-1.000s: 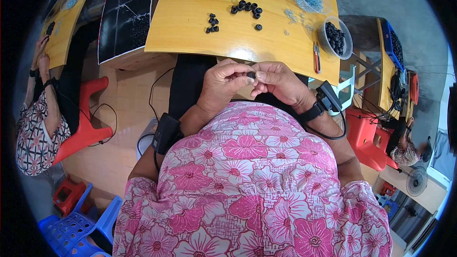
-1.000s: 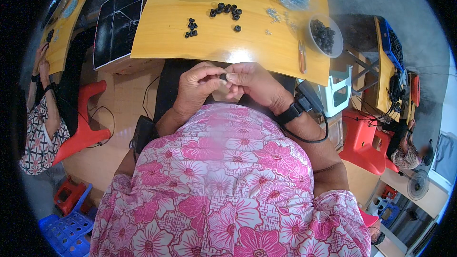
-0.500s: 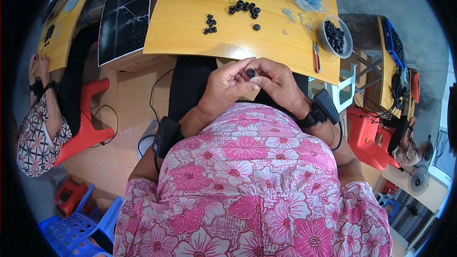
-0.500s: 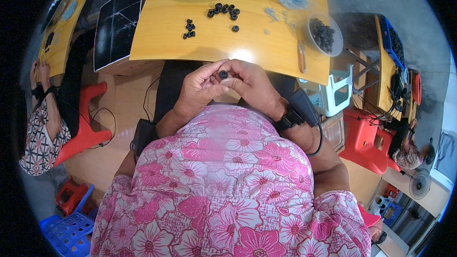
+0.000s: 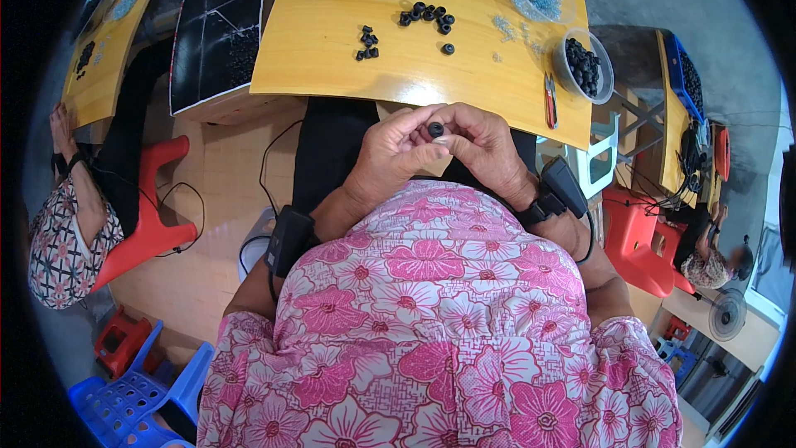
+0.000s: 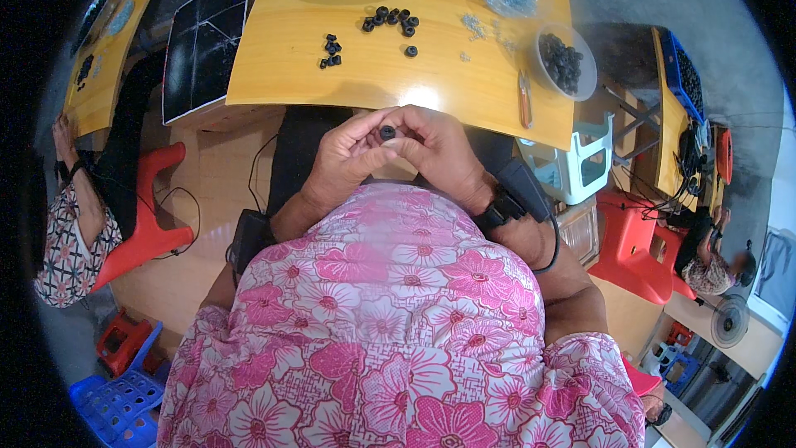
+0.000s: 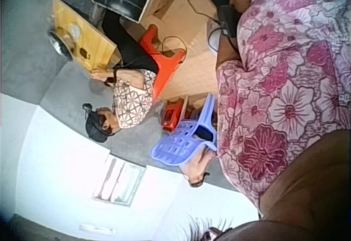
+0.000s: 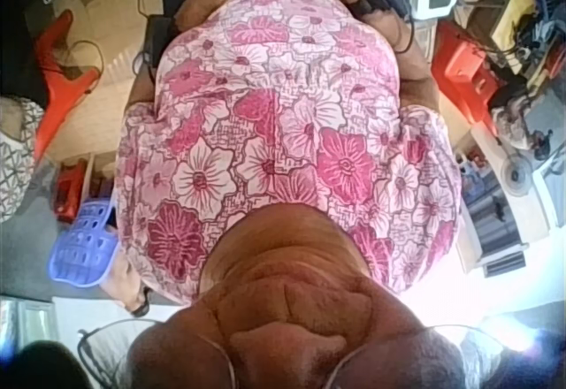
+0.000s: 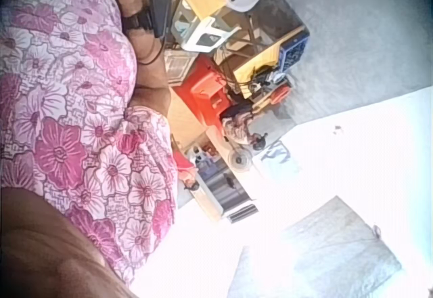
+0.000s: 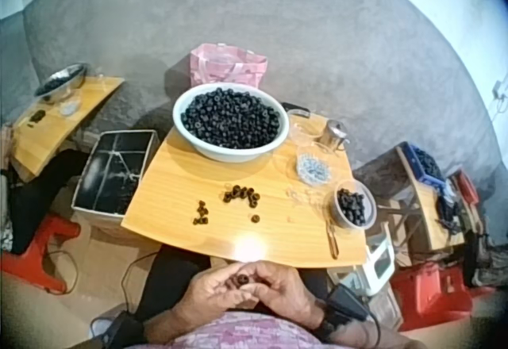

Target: Assembling black plastic rings with clear inserts.

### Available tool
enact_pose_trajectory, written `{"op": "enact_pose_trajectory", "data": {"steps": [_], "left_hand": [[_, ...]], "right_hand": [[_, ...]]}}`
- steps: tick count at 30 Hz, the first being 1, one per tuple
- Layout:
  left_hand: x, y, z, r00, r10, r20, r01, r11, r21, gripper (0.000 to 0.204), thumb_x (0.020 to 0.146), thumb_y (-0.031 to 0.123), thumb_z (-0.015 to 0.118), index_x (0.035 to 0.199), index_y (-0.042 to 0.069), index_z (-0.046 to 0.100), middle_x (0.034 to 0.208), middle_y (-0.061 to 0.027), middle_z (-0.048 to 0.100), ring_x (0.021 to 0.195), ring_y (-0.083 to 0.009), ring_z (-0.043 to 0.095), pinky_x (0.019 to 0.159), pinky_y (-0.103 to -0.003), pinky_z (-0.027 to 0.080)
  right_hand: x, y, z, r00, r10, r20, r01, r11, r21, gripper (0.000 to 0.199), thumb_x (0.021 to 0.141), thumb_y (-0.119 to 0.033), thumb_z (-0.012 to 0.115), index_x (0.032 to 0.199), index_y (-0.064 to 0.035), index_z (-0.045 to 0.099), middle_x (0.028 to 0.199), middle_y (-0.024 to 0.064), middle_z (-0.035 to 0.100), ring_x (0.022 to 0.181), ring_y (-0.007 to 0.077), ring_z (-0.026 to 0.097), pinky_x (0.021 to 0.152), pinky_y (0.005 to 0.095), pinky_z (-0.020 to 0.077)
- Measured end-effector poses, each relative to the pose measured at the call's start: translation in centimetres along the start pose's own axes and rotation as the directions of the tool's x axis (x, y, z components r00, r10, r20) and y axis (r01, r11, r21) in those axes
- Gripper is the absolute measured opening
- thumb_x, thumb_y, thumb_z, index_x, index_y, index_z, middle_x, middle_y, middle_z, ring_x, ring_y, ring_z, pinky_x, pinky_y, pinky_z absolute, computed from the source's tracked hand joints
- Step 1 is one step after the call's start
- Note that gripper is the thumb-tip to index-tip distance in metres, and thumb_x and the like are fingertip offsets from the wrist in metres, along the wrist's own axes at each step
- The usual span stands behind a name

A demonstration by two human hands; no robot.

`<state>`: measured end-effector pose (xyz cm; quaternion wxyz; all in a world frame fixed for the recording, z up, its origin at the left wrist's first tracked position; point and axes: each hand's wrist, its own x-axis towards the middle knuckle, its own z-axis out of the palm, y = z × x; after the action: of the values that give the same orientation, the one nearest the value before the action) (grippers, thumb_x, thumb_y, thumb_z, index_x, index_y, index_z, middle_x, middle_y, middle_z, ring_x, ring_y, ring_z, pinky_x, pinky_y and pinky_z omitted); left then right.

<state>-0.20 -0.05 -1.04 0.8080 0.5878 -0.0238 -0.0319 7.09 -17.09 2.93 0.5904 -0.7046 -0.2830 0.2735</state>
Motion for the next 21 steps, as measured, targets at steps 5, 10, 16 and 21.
{"op": "enact_pose_trajectory", "data": {"steps": [5, 10, 16, 21], "left_hand": [[0.0, -0.1, -0.2, 0.999, -0.037, 0.017, 0.037, 0.999, 0.019, 0.049, 0.088, 0.007, 0.068, 0.133, -0.004, 0.052, 0.106, -0.0024, 0.056, 0.097, -0.0080, 0.053, 0.086, -0.023, 0.045], [-0.1, 0.4, -0.1, 1.000, -0.018, 0.013, 0.017, 0.995, 0.099, 0.048, 0.088, 0.006, 0.068, 0.132, -0.004, 0.052, 0.104, -0.0021, 0.056, 0.096, -0.0083, 0.054, 0.086, -0.023, 0.044], [-0.1, -0.1, 0.3, 1.000, 0.005, 0.003, -0.005, 1.000, 0.008, 0.047, 0.089, 0.007, 0.066, 0.132, -0.004, 0.052, 0.107, -0.0028, 0.058, 0.099, -0.0087, 0.055, 0.088, -0.023, 0.045], [-0.1, -0.5, 0.2, 0.999, -0.047, 0.000, 0.047, 0.997, -0.054, 0.046, 0.091, 0.008, 0.064, 0.133, -0.006, 0.050, 0.113, -0.0052, 0.060, 0.103, -0.0097, 0.056, 0.091, -0.024, 0.045]], "right_hand": [[-0.1, -0.1, 0.4, 0.999, 0.045, -0.016, -0.044, 0.997, 0.056, 0.016, 0.088, 0.000, 0.061, 0.104, 0.0026, 0.060, 0.091, 0.0018, 0.061, 0.084, 0.0073, 0.055, 0.076, 0.0238, 0.0475], [-0.2, 0.0, 0.2, 0.999, 0.049, -0.001, -0.049, 0.998, -0.035, 0.016, 0.088, 0.000, 0.061, 0.104, 0.0022, 0.060, 0.090, 0.0019, 0.062, 0.083, 0.0074, 0.055, 0.075, 0.0240, 0.0475], [-0.1, -0.5, 0.4, 0.999, 0.040, -0.026, -0.042, 0.996, -0.074, 0.016, 0.087, 0.000, 0.062, 0.103, 0.0018, 0.060, 0.089, 0.0018, 0.062, 0.082, 0.0073, 0.055, 0.073, 0.0240, 0.0473], [-0.1, -0.1, 0.3, 0.997, 0.064, -0.032, -0.065, 0.997, -0.051, 0.017, 0.086, 0.000, 0.060, 0.103, 0.0029, 0.061, 0.087, 0.0024, 0.062, 0.080, 0.0078, 0.055, 0.072, 0.0243, 0.0475]]}}
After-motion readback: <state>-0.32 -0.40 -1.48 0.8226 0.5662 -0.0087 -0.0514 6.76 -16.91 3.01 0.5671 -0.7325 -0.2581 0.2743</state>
